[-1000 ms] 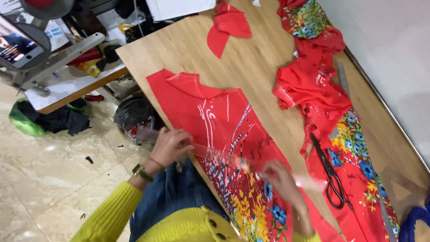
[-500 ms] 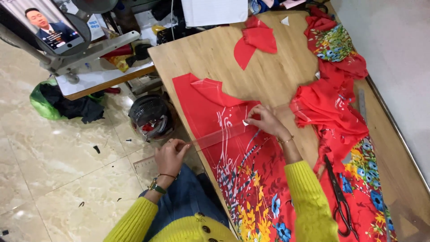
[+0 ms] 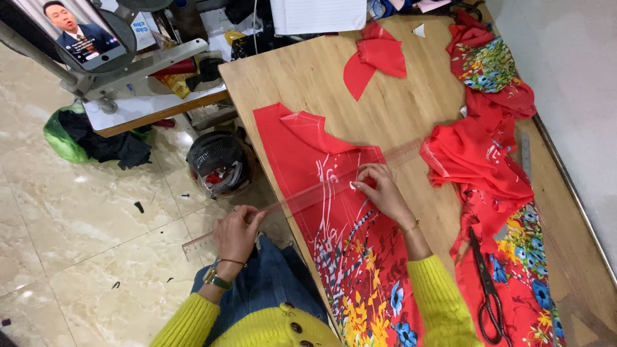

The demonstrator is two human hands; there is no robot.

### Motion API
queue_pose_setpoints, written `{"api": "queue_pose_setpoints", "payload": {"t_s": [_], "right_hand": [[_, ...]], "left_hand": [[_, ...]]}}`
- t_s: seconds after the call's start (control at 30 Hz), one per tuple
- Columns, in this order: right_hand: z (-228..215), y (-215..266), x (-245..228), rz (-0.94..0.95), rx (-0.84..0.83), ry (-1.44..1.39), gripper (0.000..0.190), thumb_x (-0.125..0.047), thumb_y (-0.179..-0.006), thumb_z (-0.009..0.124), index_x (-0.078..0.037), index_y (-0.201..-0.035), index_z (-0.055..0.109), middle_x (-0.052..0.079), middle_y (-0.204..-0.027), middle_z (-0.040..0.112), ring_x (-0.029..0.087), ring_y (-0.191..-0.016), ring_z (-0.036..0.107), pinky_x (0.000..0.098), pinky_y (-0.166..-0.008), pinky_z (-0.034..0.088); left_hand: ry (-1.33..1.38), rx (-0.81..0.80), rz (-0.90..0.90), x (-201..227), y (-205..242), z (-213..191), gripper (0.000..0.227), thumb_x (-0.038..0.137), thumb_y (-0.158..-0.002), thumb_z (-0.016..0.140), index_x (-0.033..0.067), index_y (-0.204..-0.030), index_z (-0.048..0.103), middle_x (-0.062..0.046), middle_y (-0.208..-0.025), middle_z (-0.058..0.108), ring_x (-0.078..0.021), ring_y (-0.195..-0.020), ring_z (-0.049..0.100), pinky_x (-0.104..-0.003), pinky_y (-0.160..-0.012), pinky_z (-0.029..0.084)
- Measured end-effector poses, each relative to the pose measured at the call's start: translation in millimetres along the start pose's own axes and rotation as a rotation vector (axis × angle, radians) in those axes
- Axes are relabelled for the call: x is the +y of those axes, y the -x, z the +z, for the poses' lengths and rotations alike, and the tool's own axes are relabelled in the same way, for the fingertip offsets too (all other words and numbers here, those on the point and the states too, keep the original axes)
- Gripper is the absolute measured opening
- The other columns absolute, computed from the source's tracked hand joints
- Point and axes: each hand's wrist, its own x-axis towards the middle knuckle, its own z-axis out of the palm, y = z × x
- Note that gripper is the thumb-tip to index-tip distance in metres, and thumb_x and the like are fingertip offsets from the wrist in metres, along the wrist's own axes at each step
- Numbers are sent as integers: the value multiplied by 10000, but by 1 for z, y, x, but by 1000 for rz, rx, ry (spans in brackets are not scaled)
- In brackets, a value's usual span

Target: The person marks a red floral fabric with white chalk while using a clear ruler to guide straight lines. They fold the fabric, reposition the ruler, and continue marking different sections of the material on a wooden table.

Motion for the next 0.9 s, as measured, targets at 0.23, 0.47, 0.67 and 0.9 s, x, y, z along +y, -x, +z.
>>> {"api": "queue_pose_setpoints", "payload": {"t_s": [0.23, 0.47, 0.67, 0.9], "right_hand": [[19, 8, -1, -45, -13, -23, 136, -267, -930, 743, -155, -964, 675, 74, -1302, 696, 303, -1297, 546, 447, -1006, 355], [15, 15, -25, -20, -40, -31, 111, -201, -925, 738, -108, -942, 680, 105, -1312, 705, 341, -1297, 573, 480, -1036, 396], [17, 17, -36, -64, -57, -6, 119, -190, -918, 735, -86, -946, 683, 133, -1290, 714, 369, -1280, 590, 509, -1044, 411], [21, 16, -36, -95, -79, 35, 157, -250, -920, 738, -109, -954, 680, 102, -1318, 705, 347, -1284, 595, 495, -1021, 440]], "left_hand": [[-16, -17, -56, 1, 3, -11, 276, 504, -970, 672, 231, -968, 712, -4, -774, 717, -252, -816, 724, -402, -807, 401], [-9, -37, -33, 0, 1, -13, 295, 490, -984, 668, 199, -971, 713, -25, -746, 701, -248, -791, 713, -403, -826, 412], [-15, -67, -20, 3, 0, -18, 297, 476, -988, 670, 182, -986, 708, -39, -743, 700, -257, -804, 721, -402, -831, 420], [-23, -84, -26, 1, -2, -16, 292, 479, -994, 660, 190, -986, 702, -34, -733, 675, -241, -785, 713, -397, -824, 413]]}}
